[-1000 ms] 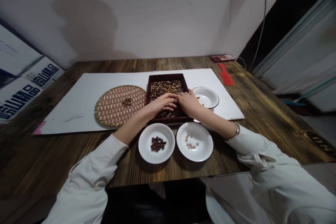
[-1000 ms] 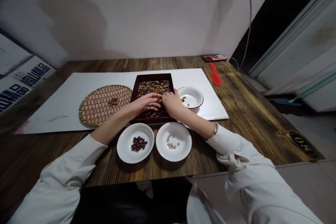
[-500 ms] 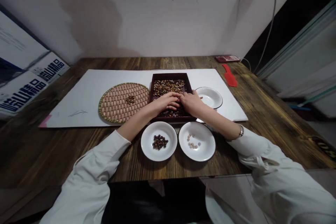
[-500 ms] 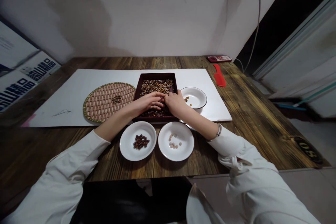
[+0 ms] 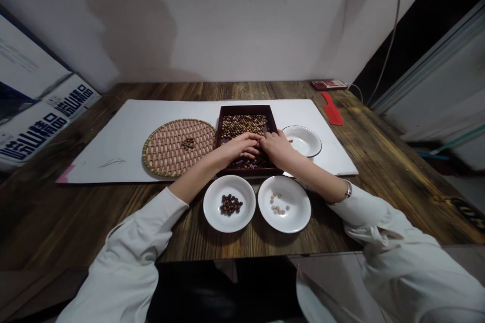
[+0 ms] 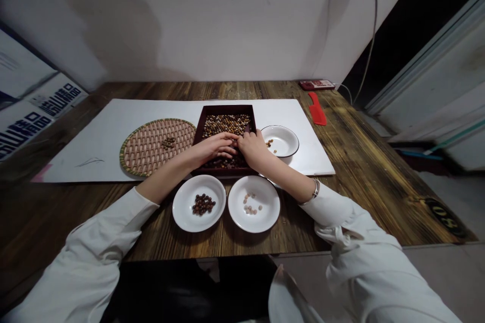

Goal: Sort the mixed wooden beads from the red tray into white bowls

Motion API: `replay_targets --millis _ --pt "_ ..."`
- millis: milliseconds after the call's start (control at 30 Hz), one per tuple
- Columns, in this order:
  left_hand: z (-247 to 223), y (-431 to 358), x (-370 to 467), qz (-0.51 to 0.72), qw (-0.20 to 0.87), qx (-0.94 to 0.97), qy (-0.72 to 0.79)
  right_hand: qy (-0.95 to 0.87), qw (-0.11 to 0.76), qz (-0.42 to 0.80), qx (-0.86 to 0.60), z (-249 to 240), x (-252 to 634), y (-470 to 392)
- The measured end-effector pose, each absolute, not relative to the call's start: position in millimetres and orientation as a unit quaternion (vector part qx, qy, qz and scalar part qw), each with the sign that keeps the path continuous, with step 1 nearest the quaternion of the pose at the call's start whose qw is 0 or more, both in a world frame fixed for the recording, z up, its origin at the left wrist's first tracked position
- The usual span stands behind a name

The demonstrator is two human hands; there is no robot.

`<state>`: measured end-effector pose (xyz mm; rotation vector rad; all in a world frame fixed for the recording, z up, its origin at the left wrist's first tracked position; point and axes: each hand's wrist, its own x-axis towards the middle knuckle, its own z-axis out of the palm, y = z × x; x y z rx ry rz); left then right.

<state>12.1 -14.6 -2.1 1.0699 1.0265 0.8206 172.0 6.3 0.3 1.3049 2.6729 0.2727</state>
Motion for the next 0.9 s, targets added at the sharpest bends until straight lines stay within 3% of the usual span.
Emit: replay_targets --millis 900 --pt "12.6 -22.8 17.7 0.354 0.645 0.473 0.484 0.891 0.035 0.096 0.443 -5.4 171.5 9.8"
